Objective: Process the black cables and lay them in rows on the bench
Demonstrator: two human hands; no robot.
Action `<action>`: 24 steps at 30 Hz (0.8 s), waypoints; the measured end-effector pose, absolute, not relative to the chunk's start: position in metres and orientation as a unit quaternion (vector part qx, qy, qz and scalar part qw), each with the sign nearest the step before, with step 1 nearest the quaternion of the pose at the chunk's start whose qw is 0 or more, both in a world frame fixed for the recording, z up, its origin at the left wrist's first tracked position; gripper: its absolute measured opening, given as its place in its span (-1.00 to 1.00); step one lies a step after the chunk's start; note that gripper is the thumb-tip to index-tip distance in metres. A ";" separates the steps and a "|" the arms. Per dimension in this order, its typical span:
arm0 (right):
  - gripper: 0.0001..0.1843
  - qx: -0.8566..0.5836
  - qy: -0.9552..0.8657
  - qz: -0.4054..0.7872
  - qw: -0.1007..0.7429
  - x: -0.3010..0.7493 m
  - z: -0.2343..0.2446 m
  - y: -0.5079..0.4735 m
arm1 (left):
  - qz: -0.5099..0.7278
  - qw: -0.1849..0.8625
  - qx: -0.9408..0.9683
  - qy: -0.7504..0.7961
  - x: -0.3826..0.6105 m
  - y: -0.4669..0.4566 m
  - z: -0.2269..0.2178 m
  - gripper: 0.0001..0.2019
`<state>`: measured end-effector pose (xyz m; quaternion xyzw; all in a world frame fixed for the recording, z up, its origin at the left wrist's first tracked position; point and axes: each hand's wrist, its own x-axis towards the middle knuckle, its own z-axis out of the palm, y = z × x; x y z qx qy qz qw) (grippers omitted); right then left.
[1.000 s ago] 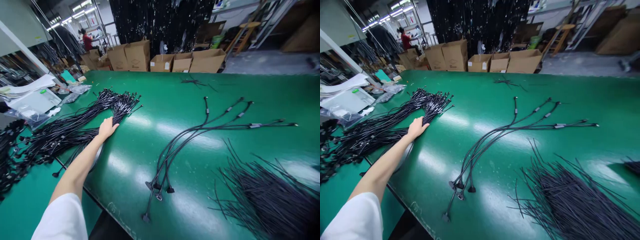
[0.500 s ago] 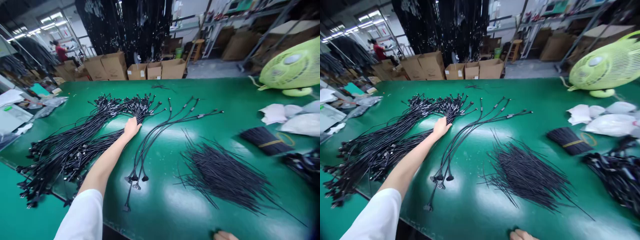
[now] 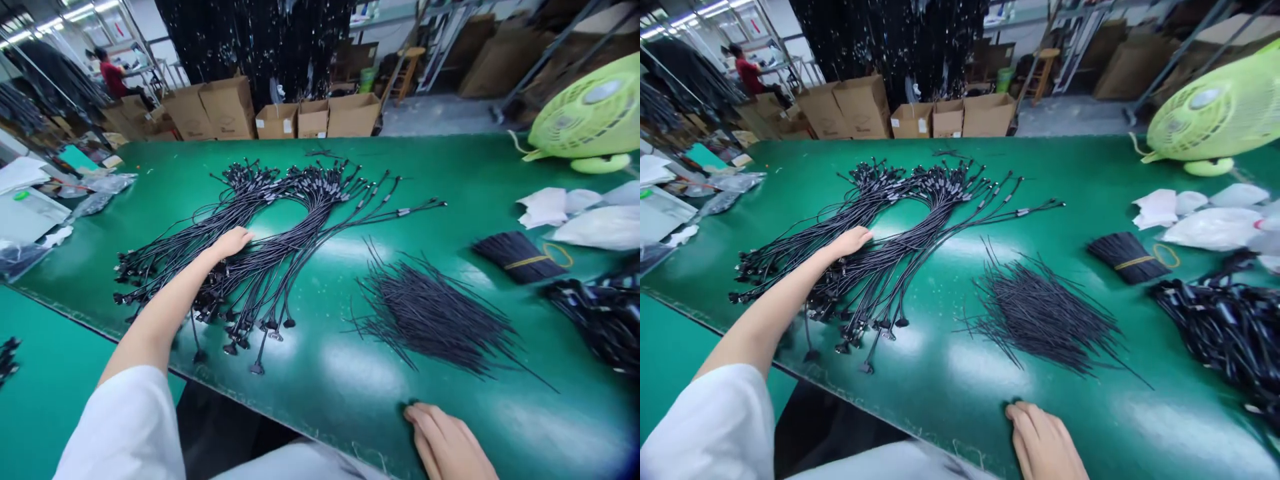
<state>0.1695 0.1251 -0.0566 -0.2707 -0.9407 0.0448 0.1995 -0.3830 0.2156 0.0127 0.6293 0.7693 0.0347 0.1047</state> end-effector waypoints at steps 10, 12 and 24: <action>-0.75 -0.287 -0.936 0.049 0.195 0.168 -0.054 0.115 | -0.009 0.131 0.639 0.758 -0.371 0.158 0.033 -0.63; -0.75 -0.286 -0.937 0.076 0.185 0.166 -0.048 0.117 | 0.001 0.136 0.651 0.747 -0.359 0.150 0.050 -0.66; -0.37 -0.290 -0.921 0.179 0.189 -0.080 0.054 0.249 | 0.239 0.129 0.628 0.729 -0.262 0.113 0.103 -0.74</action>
